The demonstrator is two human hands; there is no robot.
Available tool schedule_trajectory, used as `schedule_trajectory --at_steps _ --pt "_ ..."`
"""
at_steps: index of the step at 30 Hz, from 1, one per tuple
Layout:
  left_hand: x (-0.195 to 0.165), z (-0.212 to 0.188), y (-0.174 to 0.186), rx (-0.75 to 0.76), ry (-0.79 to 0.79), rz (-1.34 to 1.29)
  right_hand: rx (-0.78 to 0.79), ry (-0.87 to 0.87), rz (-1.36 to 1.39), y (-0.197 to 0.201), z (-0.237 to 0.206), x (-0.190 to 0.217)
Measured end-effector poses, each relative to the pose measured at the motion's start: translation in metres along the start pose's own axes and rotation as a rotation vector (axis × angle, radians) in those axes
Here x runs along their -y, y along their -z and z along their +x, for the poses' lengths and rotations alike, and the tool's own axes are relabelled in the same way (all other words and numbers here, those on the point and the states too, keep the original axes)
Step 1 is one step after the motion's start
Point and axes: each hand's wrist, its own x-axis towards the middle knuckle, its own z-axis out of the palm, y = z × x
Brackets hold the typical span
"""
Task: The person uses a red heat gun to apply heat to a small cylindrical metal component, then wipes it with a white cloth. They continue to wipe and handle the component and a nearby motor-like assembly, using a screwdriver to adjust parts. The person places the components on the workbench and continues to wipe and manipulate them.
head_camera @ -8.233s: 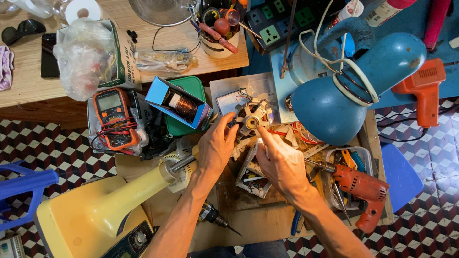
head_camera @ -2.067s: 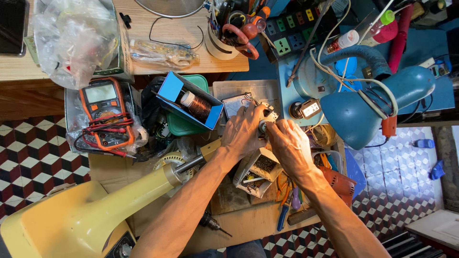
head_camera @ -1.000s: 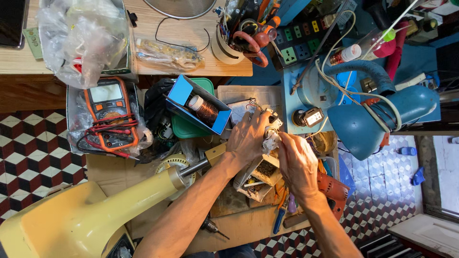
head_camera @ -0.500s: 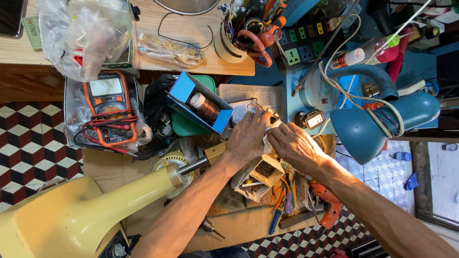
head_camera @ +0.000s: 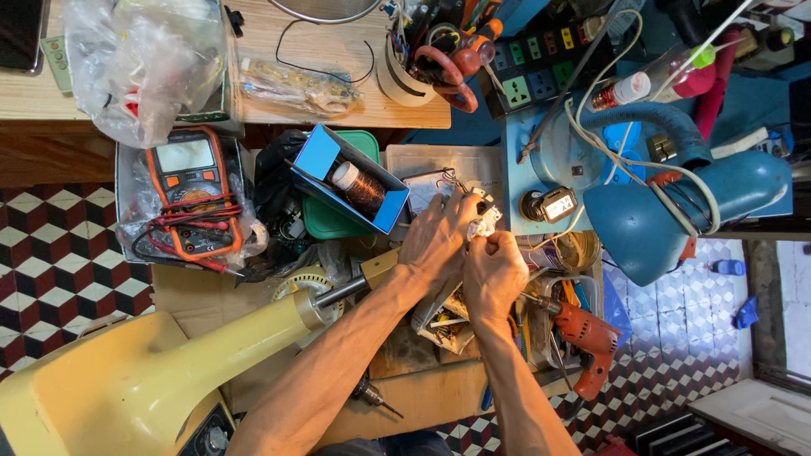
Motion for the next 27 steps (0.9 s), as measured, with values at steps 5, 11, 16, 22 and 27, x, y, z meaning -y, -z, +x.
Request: schedule_trajectory --at_steps 5,11,16,22,27 --pt "-0.007 -0.002 0.011 0.088 0.009 -0.062 0.074 -0.009 0.042 0.018 -0.003 0.010" --pt "-0.015 0.006 0.032 0.091 0.059 -0.171 0.179 0.489 -0.118 0.080 -0.010 0.009" --pt "-0.014 0.000 0.035 0.088 0.062 -0.129 0.313 1.201 -0.388 0.089 0.036 0.011" --pt "-0.012 0.002 0.033 0.087 0.054 -0.161 0.471 1.397 -0.494 0.079 0.072 0.013" --pt "-0.009 0.003 0.031 0.088 0.057 -0.198 0.487 1.599 -0.515 0.074 0.082 0.019"
